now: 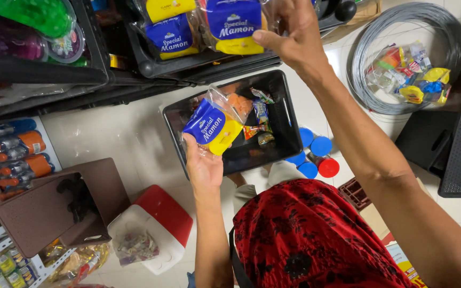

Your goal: Organizing snack items on the retail shelves of a small grocery store.

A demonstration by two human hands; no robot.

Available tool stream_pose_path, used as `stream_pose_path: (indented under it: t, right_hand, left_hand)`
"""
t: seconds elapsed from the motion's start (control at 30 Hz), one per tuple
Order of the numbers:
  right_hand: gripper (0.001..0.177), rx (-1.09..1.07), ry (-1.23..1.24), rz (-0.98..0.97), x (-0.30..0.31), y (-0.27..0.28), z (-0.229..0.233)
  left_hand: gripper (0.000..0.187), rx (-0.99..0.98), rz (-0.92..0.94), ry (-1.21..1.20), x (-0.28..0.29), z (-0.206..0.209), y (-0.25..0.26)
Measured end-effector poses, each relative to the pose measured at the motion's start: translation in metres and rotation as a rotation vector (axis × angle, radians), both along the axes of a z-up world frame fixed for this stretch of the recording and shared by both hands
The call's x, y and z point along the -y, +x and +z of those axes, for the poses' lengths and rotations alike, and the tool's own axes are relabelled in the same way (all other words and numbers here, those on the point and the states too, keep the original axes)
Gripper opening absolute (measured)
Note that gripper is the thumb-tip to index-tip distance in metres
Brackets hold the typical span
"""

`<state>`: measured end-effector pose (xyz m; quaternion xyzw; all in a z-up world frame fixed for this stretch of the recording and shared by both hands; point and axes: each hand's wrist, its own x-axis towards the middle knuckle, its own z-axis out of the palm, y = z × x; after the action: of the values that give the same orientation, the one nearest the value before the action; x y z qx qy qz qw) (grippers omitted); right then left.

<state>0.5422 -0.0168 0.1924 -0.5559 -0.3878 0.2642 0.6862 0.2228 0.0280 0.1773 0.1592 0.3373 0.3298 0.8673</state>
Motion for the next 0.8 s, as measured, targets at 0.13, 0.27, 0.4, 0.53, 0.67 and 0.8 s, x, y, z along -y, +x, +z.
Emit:
stream_pose_path:
  t: [0.13,0.27,0.4,0.53,0.67,0.8]
  right_hand:
    - [0.034,0.327,-0.206,-0.028,-0.012,0.006,0.007]
    - [0.026,0.394,-0.325,-0.073,-0.028,0.005,0.004]
    - [0.028,0.539,-0.317,-0.134,-0.029,-0.004,0.006]
    - [0.039,0.894,-0.289,-0.305,-0.022,-0.028,0.041]
    - [0.045,0.858,-0.138,-0.189,0.000,-0.051,0.069]
    - [0.033,0.318,-0.344,0.234,0.022,-0.070,0.060]
  left_hand:
    - [0.052,-0.034,0.023,-0.026,-0.002,0.006,0.004]
    - [0.047,-0.025,0.020,0.015,-0.003,0.001,0.003]
    - [0.038,-0.023,0.016,0.067,-0.003,-0.001,0.003]
    - [0.048,-0.005,-0.006,0.050,-0.007,0.013,0.015]
    - [0.050,-0.028,-0.014,0.069,-0.008,0.014,0.021]
    - [0.053,-0.046,-0.015,0.047,-0.006,0.011,0.026]
